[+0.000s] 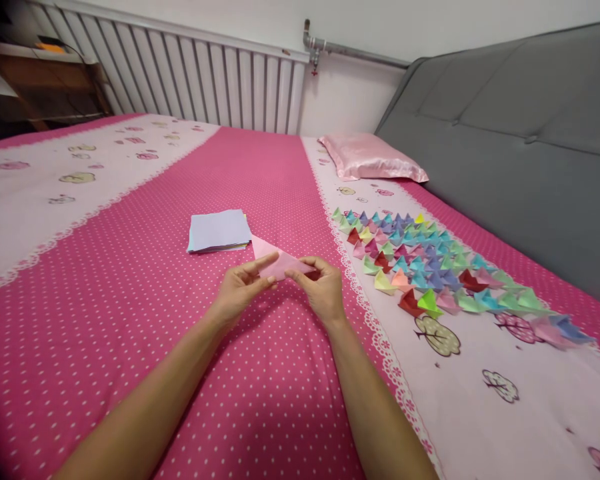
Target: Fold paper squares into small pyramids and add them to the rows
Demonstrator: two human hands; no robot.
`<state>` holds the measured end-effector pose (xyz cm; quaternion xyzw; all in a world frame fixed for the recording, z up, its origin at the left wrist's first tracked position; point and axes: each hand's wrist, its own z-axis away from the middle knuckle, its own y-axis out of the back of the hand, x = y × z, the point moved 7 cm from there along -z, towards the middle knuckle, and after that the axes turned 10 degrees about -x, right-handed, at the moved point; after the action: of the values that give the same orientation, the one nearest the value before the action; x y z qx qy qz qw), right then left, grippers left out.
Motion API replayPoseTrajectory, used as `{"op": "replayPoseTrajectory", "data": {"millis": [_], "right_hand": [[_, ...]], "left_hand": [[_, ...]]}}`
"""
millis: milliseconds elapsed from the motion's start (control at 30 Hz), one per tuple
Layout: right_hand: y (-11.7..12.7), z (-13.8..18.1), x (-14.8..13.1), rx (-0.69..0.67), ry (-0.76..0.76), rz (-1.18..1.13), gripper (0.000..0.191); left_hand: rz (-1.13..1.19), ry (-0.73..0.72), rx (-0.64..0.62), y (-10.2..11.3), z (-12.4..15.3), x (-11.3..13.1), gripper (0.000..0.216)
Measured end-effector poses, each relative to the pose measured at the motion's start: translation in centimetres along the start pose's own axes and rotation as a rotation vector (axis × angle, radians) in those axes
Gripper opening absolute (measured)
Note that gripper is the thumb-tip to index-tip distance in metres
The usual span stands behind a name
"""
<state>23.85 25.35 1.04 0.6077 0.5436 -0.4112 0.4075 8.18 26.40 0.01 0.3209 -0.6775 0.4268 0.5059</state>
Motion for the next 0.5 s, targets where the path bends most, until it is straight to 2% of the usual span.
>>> {"op": "replayPoseTrajectory", "data": {"millis": [100,267,500], "right_hand": [[0.05,0.04,0.11,0.043,0.014,-0.074,0.035],[0.09,0.15,-0.06,0.101,0.003,-0.155,0.044],[0.15,0.22,-0.17,0.162,-0.026,-0.243,0.043]], "left_hand": [[0.034,-0.042,-0.013,-0.37,-0.1,0.19,0.062],[0.053,-0.07,0.035,-0.29,-0.02,0.26,0.101],[-0.029,0.014,0.134,0.31,0.09,-0.38,0.107]]}}
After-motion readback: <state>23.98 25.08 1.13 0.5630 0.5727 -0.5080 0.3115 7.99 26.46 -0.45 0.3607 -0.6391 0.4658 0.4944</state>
